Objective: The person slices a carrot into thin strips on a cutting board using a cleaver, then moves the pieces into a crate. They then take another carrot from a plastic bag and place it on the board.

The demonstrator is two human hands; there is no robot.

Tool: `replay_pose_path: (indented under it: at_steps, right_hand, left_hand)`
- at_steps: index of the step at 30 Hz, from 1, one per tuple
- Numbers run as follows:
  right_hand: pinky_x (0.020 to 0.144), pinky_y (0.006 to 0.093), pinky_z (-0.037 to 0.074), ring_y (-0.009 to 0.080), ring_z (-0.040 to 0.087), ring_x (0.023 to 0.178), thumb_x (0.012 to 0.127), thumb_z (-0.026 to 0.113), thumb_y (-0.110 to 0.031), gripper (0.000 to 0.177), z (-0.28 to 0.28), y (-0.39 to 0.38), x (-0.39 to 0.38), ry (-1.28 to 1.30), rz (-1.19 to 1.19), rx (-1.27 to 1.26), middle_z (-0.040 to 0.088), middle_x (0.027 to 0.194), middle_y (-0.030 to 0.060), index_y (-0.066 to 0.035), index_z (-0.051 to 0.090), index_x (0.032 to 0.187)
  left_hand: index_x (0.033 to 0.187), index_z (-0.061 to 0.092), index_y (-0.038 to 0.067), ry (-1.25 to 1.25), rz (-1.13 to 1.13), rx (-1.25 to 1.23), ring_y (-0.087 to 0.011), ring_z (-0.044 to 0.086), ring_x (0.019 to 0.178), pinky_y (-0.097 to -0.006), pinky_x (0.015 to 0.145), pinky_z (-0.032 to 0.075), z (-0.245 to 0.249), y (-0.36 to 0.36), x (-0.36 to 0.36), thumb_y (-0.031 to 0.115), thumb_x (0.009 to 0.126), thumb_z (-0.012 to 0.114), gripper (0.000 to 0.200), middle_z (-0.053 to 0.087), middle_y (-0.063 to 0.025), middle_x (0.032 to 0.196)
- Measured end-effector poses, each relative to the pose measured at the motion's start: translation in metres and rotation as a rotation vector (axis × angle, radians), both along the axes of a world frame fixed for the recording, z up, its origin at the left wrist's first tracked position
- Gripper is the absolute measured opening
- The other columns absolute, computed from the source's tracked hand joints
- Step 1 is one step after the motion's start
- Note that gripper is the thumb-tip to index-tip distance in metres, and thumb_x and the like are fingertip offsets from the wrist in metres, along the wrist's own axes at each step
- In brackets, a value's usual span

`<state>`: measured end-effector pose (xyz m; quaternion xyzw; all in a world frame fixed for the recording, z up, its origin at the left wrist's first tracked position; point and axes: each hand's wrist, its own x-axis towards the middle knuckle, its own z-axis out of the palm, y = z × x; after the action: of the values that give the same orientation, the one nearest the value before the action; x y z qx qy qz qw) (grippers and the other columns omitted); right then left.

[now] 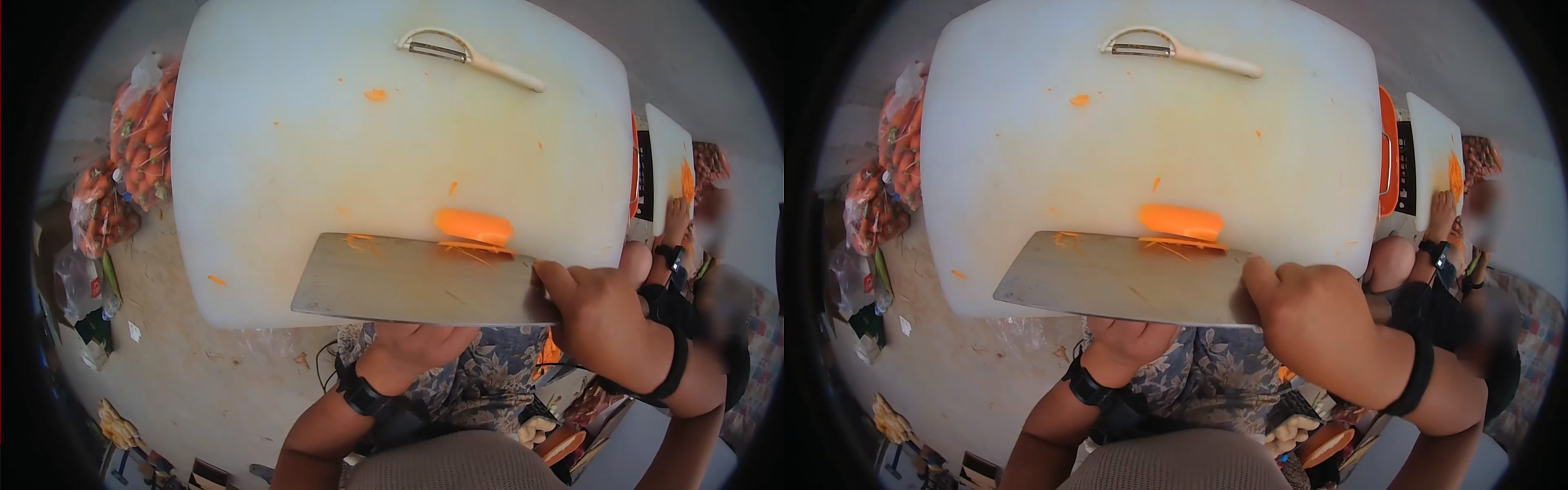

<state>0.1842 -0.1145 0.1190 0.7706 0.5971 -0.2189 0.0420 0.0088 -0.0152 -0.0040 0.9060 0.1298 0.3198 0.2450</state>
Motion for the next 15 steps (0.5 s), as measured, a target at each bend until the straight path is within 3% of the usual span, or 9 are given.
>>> replay_pose_path:
  at_steps: [1, 2, 9, 11, 12, 14, 15]
  right_hand:
    - [0.047, 0.0397, 0.046, 0.0288, 0.058, 0.050, 0.067, 0.064, -0.005, 0.025, -0.008, 0.005, 0.002, 0.022, 0.025, 0.056, 0.053, 0.059, 0.0085, -0.004, 0.052, 0.089]
    - [0.058, 0.0423, 0.050, 0.0340, 0.064, 0.065, 0.053, 0.072, 0.002, 0.059, -0.008, 0.007, 0.004, 0.071, -0.020, -0.072, 0.062, 0.072, 0.0116, -0.004, 0.054, 0.109]
    - [0.059, 0.0412, 0.051, 0.0339, 0.065, 0.069, 0.054, 0.071, 0.002, 0.059, -0.012, 0.006, 0.000, 0.097, -0.029, -0.058, 0.064, 0.076, 0.0122, -0.003, 0.054, 0.111]
    - [0.049, 0.0385, 0.048, 0.0288, 0.059, 0.053, 0.065, 0.064, -0.003, 0.033, -0.011, 0.005, -0.001, 0.075, 0.040, 0.126, 0.056, 0.062, 0.0096, -0.002, 0.055, 0.096]
    - [0.049, 0.0385, 0.048, 0.0288, 0.059, 0.053, 0.065, 0.064, -0.003, 0.033, -0.007, 0.002, -0.002, 0.076, 0.043, 0.126, 0.056, 0.062, 0.0096, -0.002, 0.055, 0.096]
    - [0.058, 0.0404, 0.050, 0.0306, 0.064, 0.065, 0.054, 0.067, 0.005, 0.061, 0.006, -0.007, -0.003, 0.067, 0.005, 0.035, 0.063, 0.074, 0.0123, 0.002, 0.058, 0.114]
    - [0.058, 0.0404, 0.050, 0.0306, 0.064, 0.065, 0.054, 0.067, 0.005, 0.061, 0.008, -0.012, -0.004, 0.069, 0.005, 0.037, 0.063, 0.074, 0.0123, 0.002, 0.058, 0.114]
  left_hand:
    - [0.103, 0.074, 0.012, -0.022, 0.014, 0.122, -0.0289, 0.062, 0.106, -0.0433, 0.095, 0.047, 0.001, 0.002, 0.000, 0.015, 0.080, 0.068, 0.024, 0.065, -0.0050, 0.114]
    - [0.103, 0.074, 0.012, -0.023, 0.010, 0.128, -0.0289, 0.062, 0.106, -0.0433, 0.095, 0.047, 0.004, 0.004, 0.000, 0.015, 0.080, 0.068, 0.024, 0.065, -0.0050, 0.114]
    - [0.096, 0.073, 0.016, -0.035, 0.075, 0.155, -0.0244, 0.062, 0.104, -0.0434, 0.093, 0.049, 0.002, 0.002, 0.004, 0.015, 0.079, 0.066, 0.018, 0.064, -0.0021, 0.107]
    - [0.094, 0.072, 0.019, -0.015, 0.124, 0.148, -0.0213, 0.061, 0.105, -0.0440, 0.094, 0.050, 0.001, -0.001, 0.004, 0.018, 0.081, 0.064, 0.015, 0.064, 0.0004, 0.107]
    - [0.098, 0.073, 0.015, -0.040, 0.091, 0.116, -0.0249, 0.061, 0.107, -0.0432, 0.095, 0.048, 0.000, -0.001, 0.003, 0.016, 0.080, 0.067, 0.019, 0.064, -0.0034, 0.111]
    - [0.101, 0.074, 0.011, -0.062, 0.059, 0.087, -0.0286, 0.060, 0.109, -0.0424, 0.096, 0.046, -0.004, -0.002, 0.000, 0.014, 0.078, 0.070, 0.024, 0.065, -0.0073, 0.115]
    - [0.104, 0.072, 0.010, -0.045, 0.001, -0.150, -0.0272, 0.061, 0.107, -0.0415, 0.094, 0.048, -0.006, -0.003, -0.001, 0.017, 0.081, 0.069, 0.023, 0.065, -0.0067, 0.114]
